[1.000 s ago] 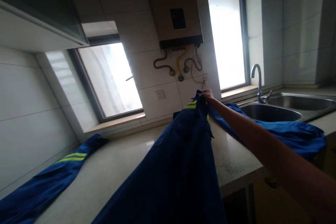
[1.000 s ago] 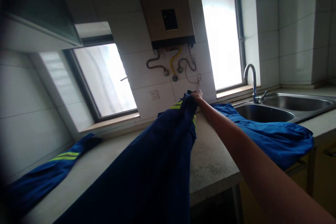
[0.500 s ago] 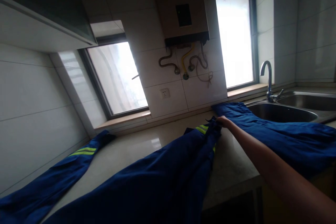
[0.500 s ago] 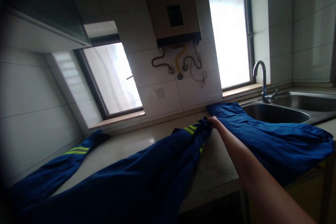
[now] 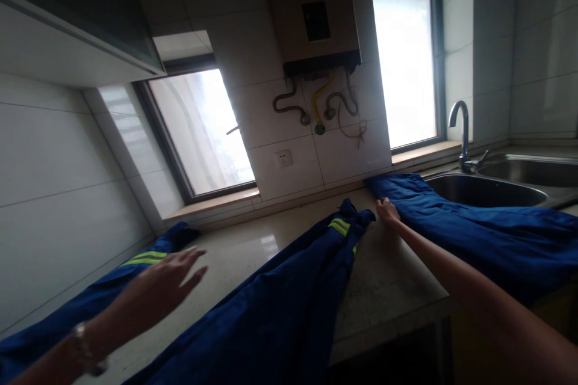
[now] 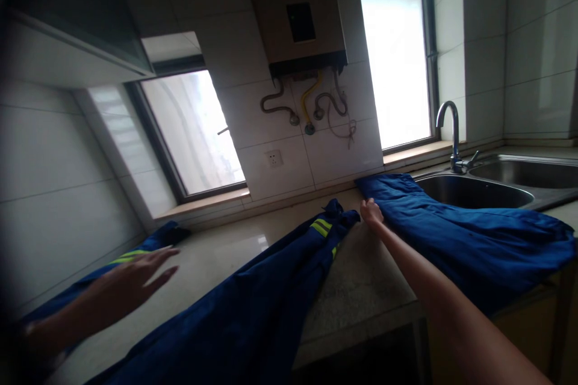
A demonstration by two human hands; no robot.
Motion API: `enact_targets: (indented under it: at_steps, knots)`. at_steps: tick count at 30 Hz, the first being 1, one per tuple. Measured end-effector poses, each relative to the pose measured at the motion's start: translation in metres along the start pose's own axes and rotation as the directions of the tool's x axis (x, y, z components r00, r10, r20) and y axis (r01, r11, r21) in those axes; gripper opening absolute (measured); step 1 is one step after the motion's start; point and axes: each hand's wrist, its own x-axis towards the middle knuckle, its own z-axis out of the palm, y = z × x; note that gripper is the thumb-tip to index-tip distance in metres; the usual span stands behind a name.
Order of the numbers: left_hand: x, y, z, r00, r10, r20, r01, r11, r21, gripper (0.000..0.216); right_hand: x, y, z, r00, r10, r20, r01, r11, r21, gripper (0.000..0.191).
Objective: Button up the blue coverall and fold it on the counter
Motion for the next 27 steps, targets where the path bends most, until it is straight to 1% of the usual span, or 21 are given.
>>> enact_targets:
  at_steps: [1, 2, 3, 4, 5, 6, 7, 8, 9, 10, 11, 13, 14, 15, 16, 18, 19, 20, 22, 24, 27]
  knots:
    - [0.002, 0.016, 0.006, 0.997, 0.072, 0.041, -0.071, 0.997, -0.019, 0.042, -0.004, 0.007, 0.0, 1.0, -0.007, -0.029, 0.006, 1.0, -0.025, 0.038]
    - [0.004, 0.038, 0.014, 0.982, 0.169, 0.085, -0.165, 0.985, -0.051, 0.045, -0.008, 0.013, 0.0, 0.999, -0.029, -0.042, 0.028, 0.999, -0.042, 0.037]
    - [0.006, 0.064, 0.022, 0.952, 0.28, 0.124, -0.27, 0.958, -0.094, 0.048, -0.012, 0.018, 0.001, 0.997, -0.062, -0.043, 0.059, 0.997, -0.054, 0.036]
    - [0.008, 0.093, 0.03, 0.911, 0.384, 0.15, -0.365, 0.92, -0.14, 0.052, -0.016, 0.021, 0.002, 0.995, -0.097, -0.037, 0.095, 0.994, -0.061, 0.035]
    - [0.009, 0.122, 0.038, 0.857, 0.486, 0.171, -0.454, 0.87, -0.193, 0.056, -0.018, 0.024, 0.003, 0.991, -0.133, -0.027, 0.131, 0.989, -0.064, 0.034]
    - [0.011, 0.148, 0.046, 0.821, 0.543, 0.176, -0.5, 0.833, -0.236, 0.06, -0.02, 0.025, 0.004, 0.986, -0.165, -0.018, 0.163, 0.985, -0.062, 0.034]
    - [0.014, 0.171, 0.053, 0.811, 0.557, 0.177, -0.504, 0.82, -0.272, 0.062, -0.021, 0.026, 0.005, 0.982, -0.191, -0.01, 0.19, 0.98, -0.057, 0.033]
    - [0.02, 0.188, 0.059, 0.809, 0.559, 0.183, -0.495, 0.815, -0.3, 0.064, -0.02, 0.027, 0.006, 0.978, -0.21, -0.005, 0.209, 0.977, -0.05, 0.031]
    - [0.027, 0.2, 0.064, 0.814, 0.547, 0.193, -0.476, 0.82, -0.318, 0.068, -0.019, 0.027, 0.006, 0.976, -0.218, -0.004, 0.218, 0.975, -0.042, 0.028]
    - [0.037, 0.206, 0.069, 0.831, 0.517, 0.205, -0.442, 0.838, -0.321, 0.072, -0.017, 0.028, 0.005, 0.977, -0.214, -0.007, 0.213, 0.976, -0.031, 0.026]
    - [0.049, 0.207, 0.074, 0.855, 0.469, 0.219, -0.395, 0.864, -0.311, 0.077, -0.014, 0.028, 0.004, 0.98, -0.199, -0.012, 0.199, 0.98, -0.019, 0.026]
    - [0.075, 0.199, 0.086, 0.91, 0.324, 0.261, -0.251, 0.928, -0.274, 0.086, -0.008, 0.03, 0.001, 0.988, -0.153, -0.017, 0.153, 0.988, 0.009, 0.028]
    - [0.087, 0.193, 0.093, 0.923, 0.24, 0.299, -0.162, 0.951, -0.264, 0.09, -0.005, 0.03, -0.001, 0.991, -0.131, -0.016, 0.131, 0.991, 0.022, 0.03]
    - [0.095, 0.187, 0.102, 0.917, 0.175, 0.358, -0.078, 0.96, -0.269, 0.093, -0.001, 0.029, -0.003, 0.993, -0.113, -0.015, 0.113, 0.993, 0.033, 0.031]
    - [0.1, 0.184, 0.111, 0.891, 0.135, 0.434, -0.005, 0.958, -0.287, 0.097, 0.002, 0.026, -0.004, 0.995, -0.102, -0.016, 0.102, 0.994, 0.038, 0.031]
    - [0.099, 0.183, 0.133, 0.809, 0.128, 0.573, 0.085, 0.94, -0.33, 0.102, 0.008, 0.016, -0.007, 0.995, -0.099, -0.034, 0.1, 0.995, 0.031, 0.03]
    - [0.094, 0.185, 0.143, 0.782, 0.137, 0.608, 0.104, 0.933, -0.344, 0.104, 0.011, 0.008, -0.008, 0.993, -0.107, -0.048, 0.109, 0.994, 0.021, 0.029]
    - [0.088, 0.188, 0.151, 0.778, 0.146, 0.611, 0.105, 0.929, -0.356, 0.104, 0.014, -0.001, -0.007, 0.991, -0.123, -0.061, 0.124, 0.992, 0.009, 0.029]
    - [0.075, 0.196, 0.162, 0.807, 0.155, 0.569, 0.087, 0.923, -0.375, 0.101, 0.018, -0.024, -0.003, 0.983, -0.169, -0.069, 0.168, 0.986, -0.014, 0.03]
    - [0.066, 0.202, 0.163, 0.834, 0.169, 0.525, 0.064, 0.915, -0.397, 0.098, 0.02, -0.048, 0.005, 0.974, -0.222, -0.04, 0.221, 0.975, -0.032, 0.036]
    - [0.061, 0.206, 0.155, 0.838, 0.196, 0.509, 0.041, 0.908, -0.417, 0.096, 0.02, -0.076, 0.021, 0.954, -0.282, 0.096, 0.287, 0.957, -0.042, 0.048]
